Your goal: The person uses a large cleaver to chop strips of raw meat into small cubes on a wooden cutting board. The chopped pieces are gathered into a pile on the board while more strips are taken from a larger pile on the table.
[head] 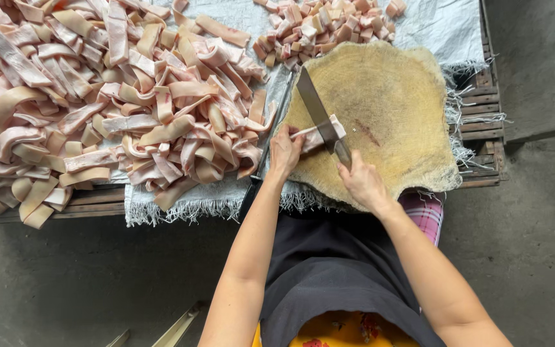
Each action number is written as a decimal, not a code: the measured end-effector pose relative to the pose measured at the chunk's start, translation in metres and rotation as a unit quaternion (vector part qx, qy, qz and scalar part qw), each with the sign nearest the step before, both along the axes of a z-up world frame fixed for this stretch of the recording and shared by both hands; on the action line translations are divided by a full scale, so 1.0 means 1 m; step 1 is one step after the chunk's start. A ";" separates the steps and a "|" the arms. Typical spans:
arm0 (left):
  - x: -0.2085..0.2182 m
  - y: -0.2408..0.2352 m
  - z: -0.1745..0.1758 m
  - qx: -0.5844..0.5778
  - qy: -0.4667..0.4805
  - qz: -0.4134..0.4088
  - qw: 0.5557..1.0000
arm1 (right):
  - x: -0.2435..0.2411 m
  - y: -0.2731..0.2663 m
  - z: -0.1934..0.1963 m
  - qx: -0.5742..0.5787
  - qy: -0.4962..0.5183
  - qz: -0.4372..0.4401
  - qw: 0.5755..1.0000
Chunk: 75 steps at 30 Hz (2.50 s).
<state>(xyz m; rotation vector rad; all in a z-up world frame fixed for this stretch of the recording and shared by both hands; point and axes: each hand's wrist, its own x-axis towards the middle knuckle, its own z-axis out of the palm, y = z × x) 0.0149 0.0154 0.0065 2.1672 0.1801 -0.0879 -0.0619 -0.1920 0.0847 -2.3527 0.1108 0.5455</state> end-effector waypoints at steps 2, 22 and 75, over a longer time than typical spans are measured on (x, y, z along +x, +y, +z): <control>0.002 0.002 -0.002 -0.014 0.014 0.006 1.000 | 0.002 -0.013 0.014 0.048 0.100 -0.046 0.993; 0.002 -0.009 -0.022 -0.012 -0.063 -0.005 0.998 | -0.014 -0.010 -0.010 0.010 -0.017 -0.038 0.999; -0.020 0.029 0.026 -0.068 -0.023 0.001 0.997 | -0.027 0.011 -0.023 -0.064 -0.128 0.025 0.989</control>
